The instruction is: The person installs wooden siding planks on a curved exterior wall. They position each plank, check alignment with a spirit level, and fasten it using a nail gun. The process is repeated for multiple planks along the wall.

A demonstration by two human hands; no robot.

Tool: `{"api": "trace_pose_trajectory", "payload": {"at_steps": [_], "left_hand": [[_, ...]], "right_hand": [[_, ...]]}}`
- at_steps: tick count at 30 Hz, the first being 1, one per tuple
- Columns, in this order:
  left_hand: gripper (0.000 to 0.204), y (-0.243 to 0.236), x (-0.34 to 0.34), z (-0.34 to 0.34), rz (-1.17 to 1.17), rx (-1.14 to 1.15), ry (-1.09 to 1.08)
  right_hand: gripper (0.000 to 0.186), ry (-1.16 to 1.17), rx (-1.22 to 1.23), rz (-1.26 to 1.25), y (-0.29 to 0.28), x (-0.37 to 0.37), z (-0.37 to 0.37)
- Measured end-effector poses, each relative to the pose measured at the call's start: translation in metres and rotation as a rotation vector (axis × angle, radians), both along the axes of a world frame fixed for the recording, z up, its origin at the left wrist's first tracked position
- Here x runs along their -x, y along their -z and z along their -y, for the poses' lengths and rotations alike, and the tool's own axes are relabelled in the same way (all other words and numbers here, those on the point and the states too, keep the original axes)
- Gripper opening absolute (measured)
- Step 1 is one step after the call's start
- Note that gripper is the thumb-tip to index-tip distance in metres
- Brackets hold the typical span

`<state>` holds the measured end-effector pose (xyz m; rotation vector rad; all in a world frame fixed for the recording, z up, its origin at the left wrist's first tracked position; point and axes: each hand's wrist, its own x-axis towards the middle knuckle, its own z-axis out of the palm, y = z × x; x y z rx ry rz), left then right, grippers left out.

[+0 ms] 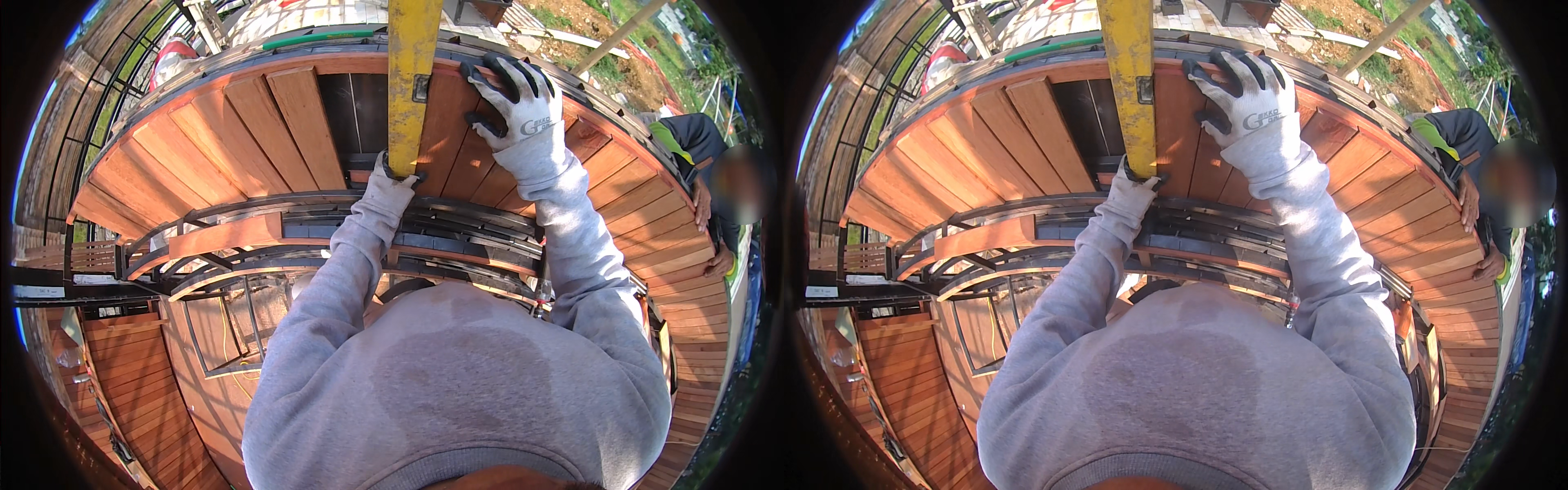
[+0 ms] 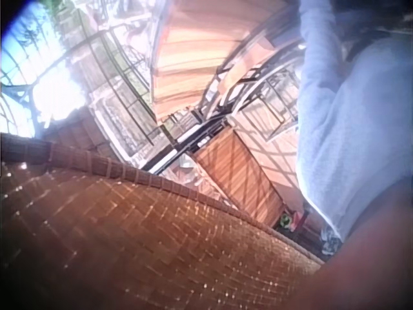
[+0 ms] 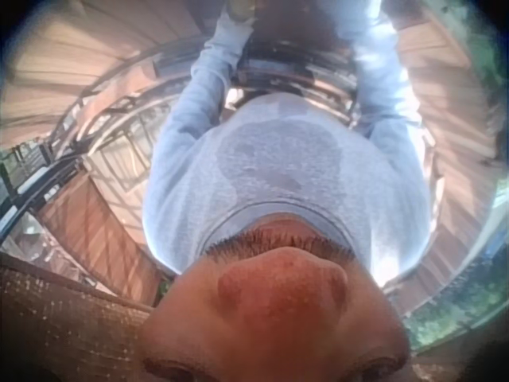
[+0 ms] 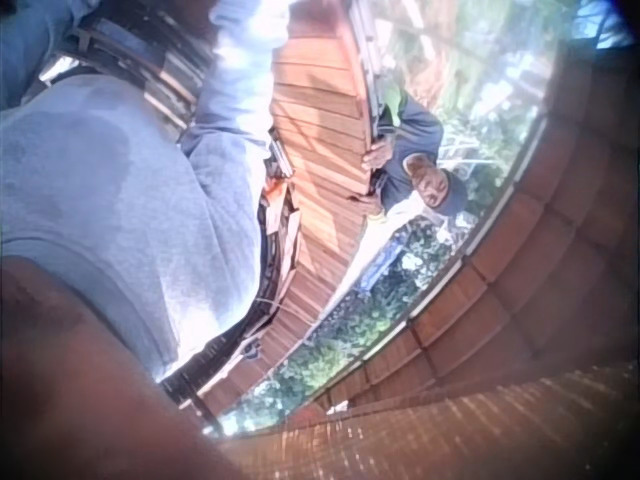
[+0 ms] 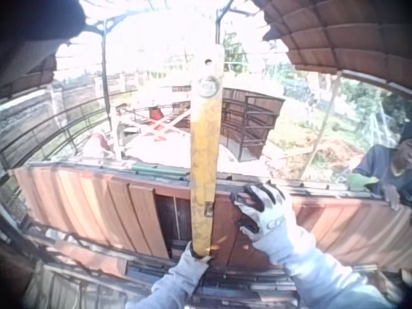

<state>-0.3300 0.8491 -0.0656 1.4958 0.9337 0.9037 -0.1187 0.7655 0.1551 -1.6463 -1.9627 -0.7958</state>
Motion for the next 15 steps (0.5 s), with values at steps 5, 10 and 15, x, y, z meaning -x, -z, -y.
{"api": "trace_pose_trajectory", "payload": {"at_steps": [5, 10, 15], "left_hand": [[0.069, -0.001, 0.002, 0.001, 0.001, -0.051, -0.007], [0.050, 0.014, -0.002, 0.000, 0.036, -0.058, -0.050], [0.052, 0.005, -0.002, 0.002, 0.086, -0.026, -0.033]], "right_hand": [[0.068, 0.033, 0.030, 0.001, 0.000, 0.004, -0.001], [0.068, 0.033, 0.025, 0.001, 0.000, 0.003, -0.001], [0.069, 0.004, -0.001, 0.012, 0.003, -0.002, -0.002]]}}
